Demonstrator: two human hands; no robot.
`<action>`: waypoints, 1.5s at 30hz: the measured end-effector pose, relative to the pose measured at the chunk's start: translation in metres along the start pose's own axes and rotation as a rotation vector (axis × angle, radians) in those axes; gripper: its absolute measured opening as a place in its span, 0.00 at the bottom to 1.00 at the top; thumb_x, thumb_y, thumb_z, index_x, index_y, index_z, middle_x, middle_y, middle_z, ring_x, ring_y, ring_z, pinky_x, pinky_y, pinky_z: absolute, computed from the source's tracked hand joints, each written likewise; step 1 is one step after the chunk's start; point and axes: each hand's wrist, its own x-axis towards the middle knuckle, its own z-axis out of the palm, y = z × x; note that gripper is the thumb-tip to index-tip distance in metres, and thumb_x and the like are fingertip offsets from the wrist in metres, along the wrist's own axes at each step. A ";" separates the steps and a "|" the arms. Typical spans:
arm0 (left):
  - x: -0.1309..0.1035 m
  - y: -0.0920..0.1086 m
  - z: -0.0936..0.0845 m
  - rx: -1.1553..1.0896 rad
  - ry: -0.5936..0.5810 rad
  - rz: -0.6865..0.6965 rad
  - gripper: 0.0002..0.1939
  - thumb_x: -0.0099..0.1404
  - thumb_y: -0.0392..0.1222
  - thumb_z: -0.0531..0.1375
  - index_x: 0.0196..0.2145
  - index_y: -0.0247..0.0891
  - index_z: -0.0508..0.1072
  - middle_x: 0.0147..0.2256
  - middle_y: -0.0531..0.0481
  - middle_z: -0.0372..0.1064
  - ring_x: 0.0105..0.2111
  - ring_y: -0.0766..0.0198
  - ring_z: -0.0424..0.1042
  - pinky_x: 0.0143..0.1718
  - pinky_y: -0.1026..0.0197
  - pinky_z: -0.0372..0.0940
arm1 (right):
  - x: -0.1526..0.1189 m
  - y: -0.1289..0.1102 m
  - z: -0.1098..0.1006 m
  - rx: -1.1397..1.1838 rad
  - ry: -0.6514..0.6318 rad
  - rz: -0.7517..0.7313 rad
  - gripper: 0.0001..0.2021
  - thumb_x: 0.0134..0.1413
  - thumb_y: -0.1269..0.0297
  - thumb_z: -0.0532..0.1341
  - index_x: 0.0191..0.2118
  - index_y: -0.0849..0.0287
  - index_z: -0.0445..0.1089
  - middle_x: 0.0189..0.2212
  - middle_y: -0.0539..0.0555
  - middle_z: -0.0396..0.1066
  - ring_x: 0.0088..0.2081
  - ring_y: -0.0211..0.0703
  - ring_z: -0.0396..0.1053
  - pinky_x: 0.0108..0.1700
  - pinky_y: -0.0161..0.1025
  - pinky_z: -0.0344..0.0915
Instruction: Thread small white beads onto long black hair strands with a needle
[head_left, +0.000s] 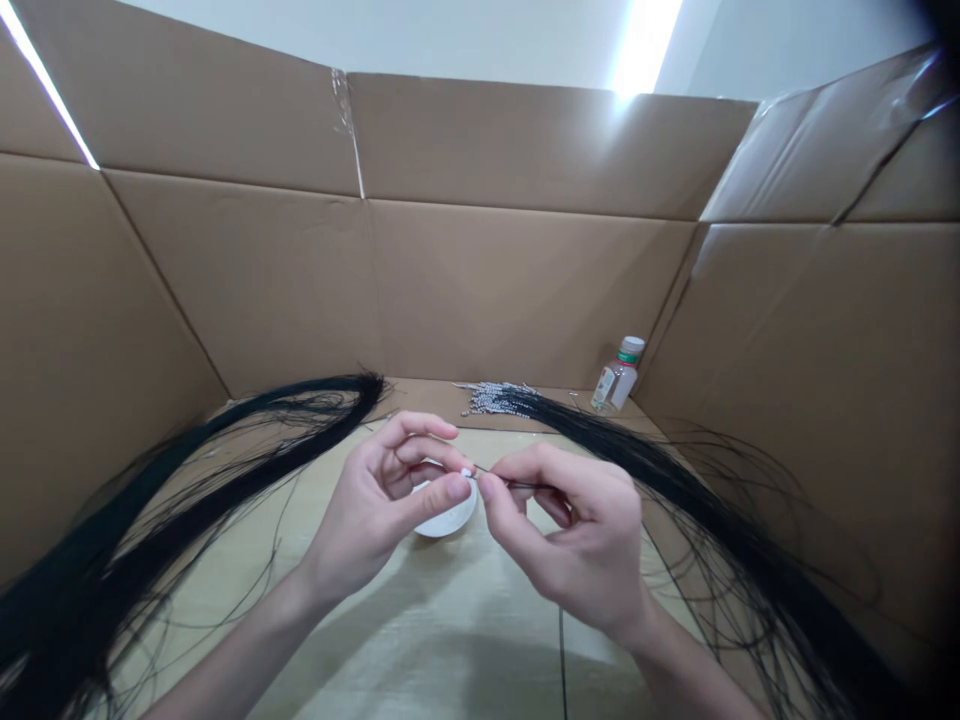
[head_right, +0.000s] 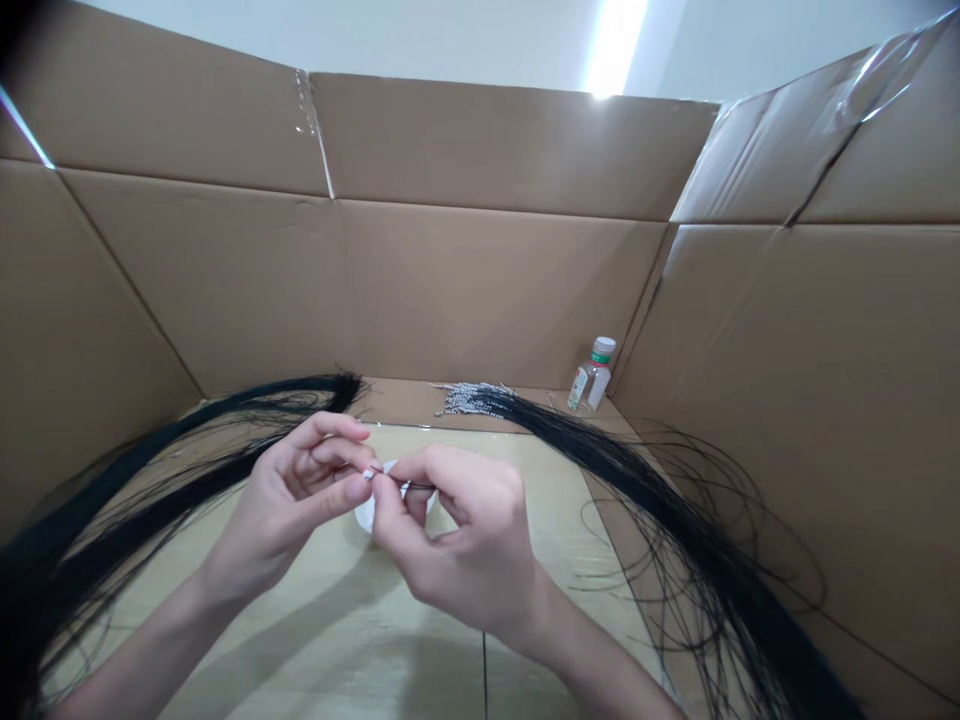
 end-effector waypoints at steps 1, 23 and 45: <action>0.000 0.000 0.000 0.013 0.007 0.010 0.13 0.62 0.34 0.72 0.43 0.46 0.77 0.35 0.57 0.80 0.34 0.71 0.78 0.36 0.73 0.73 | 0.000 0.000 0.000 -0.001 0.001 -0.004 0.06 0.56 0.76 0.65 0.30 0.61 0.73 0.19 0.44 0.68 0.19 0.29 0.62 0.21 0.29 0.60; 0.001 0.001 -0.001 0.178 0.005 0.120 0.05 0.63 0.38 0.71 0.35 0.49 0.85 0.34 0.56 0.81 0.35 0.70 0.78 0.37 0.73 0.71 | 0.003 -0.002 -0.001 -0.092 0.009 -0.043 0.07 0.55 0.76 0.65 0.28 0.61 0.73 0.18 0.44 0.67 0.18 0.29 0.60 0.26 0.30 0.64; -0.011 -0.003 0.005 0.098 0.177 0.053 0.05 0.64 0.38 0.70 0.35 0.49 0.84 0.36 0.57 0.82 0.36 0.69 0.79 0.40 0.72 0.74 | 0.002 0.005 0.004 0.054 -0.097 0.138 0.08 0.63 0.71 0.64 0.30 0.59 0.74 0.21 0.45 0.69 0.20 0.30 0.57 0.23 0.32 0.54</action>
